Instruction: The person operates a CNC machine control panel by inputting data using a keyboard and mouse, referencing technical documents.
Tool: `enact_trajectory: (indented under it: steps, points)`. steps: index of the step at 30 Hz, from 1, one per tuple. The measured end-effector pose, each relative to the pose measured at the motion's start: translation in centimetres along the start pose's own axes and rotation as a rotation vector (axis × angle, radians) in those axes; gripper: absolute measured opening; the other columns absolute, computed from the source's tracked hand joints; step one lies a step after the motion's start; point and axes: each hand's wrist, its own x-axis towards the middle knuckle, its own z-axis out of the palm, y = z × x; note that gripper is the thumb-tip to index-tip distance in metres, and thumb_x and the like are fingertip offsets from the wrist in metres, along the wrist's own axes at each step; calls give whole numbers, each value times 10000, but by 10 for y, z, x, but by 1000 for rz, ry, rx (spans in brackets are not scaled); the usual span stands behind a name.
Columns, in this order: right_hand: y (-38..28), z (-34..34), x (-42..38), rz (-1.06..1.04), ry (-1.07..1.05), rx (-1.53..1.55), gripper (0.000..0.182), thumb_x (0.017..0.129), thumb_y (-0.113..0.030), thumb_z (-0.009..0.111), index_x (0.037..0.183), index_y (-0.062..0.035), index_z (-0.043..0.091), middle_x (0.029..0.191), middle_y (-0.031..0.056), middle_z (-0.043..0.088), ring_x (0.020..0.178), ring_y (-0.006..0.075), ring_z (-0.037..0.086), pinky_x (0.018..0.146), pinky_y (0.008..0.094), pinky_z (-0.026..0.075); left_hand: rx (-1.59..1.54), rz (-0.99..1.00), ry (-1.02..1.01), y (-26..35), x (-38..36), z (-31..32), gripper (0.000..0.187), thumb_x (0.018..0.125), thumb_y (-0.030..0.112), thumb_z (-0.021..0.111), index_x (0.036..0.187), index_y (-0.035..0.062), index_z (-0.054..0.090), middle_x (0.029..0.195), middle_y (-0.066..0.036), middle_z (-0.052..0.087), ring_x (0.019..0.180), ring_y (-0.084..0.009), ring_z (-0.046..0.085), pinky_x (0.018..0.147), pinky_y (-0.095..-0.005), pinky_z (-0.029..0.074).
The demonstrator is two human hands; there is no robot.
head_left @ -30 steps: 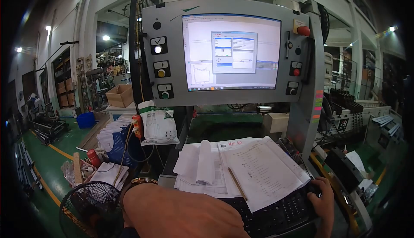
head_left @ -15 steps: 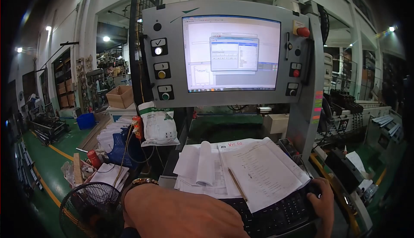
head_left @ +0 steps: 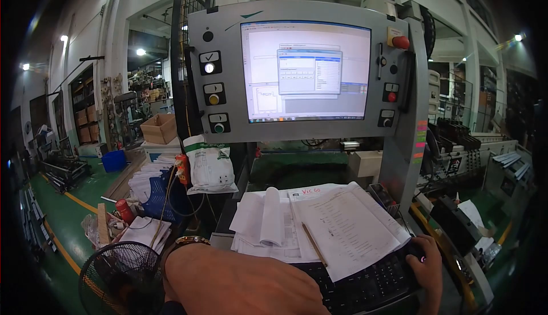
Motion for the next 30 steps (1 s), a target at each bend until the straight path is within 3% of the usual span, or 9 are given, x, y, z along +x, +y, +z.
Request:
enact_trajectory:
  steps: [5,10,13,15,16,19,25,26,30]
  points:
    - [2,0,0,-6,-4,0,524,767,-147,779,1267,-15,693,1380,175,642,1224,371,667,998,417,534,-17,-10,-14,1,2,-2,1154,849,863,652,1463,-112,588,1104,-233,734,972,-359,715,831,-417,565]
    - [2,-1,1,-2,-8,16,535,776,-141,779,1289,-22,686,1396,182,631,1258,377,652,1034,425,524,9,7,95,1,6,2,1087,829,789,741,1458,-86,604,1140,-216,741,966,-354,713,828,-412,564]
    - [7,-1,1,-25,-17,10,539,801,-157,784,1314,-29,676,1430,183,612,1294,379,635,1052,425,517,72,-180,32,12,18,-11,828,904,597,751,1387,-67,640,1141,-225,728,1004,-369,702,892,-441,553]
    - [9,-2,1,-32,-32,38,535,829,-171,785,1334,-39,671,1461,183,595,1327,382,617,1072,429,510,80,-404,-79,6,19,-5,613,1011,414,650,1353,-93,598,1198,-298,674,1141,-446,667,1016,-516,530]
    - [11,-3,2,-31,-39,26,538,836,-185,796,1341,-45,672,1472,184,592,1347,385,607,1094,433,498,176,-433,-58,-2,21,-1,795,955,536,770,1486,-18,561,1257,-231,704,1121,-378,695,1007,-448,548]
    - [12,-5,2,-19,-52,56,531,846,-182,797,1343,-39,673,1475,181,596,1365,382,596,1121,434,480,300,-726,-97,-22,27,22,872,921,588,784,1487,-35,559,1311,-221,693,1190,-380,669,1033,-457,538]
    - [18,-4,1,-12,-15,141,486,891,-186,769,1339,-26,672,1451,161,619,1309,361,640,1111,423,492,428,-792,22,-40,3,105,896,899,629,782,1499,0,562,1438,-243,627,1333,-406,604,1112,-464,505]
    - [18,-5,0,-9,-18,137,482,896,-189,766,1340,-28,672,1450,159,620,1308,360,640,1108,424,493,435,-843,19,-40,3,119,893,898,631,780,1515,26,556,1522,-249,558,1416,-429,531,1175,-490,453]
    - [20,-5,0,-30,-28,131,473,909,-208,759,1341,-35,673,1443,152,625,1303,357,641,1094,426,497,532,-866,100,-48,12,160,886,901,638,771,1523,45,555,1594,-240,479,1461,-431,470,1216,-531,390]
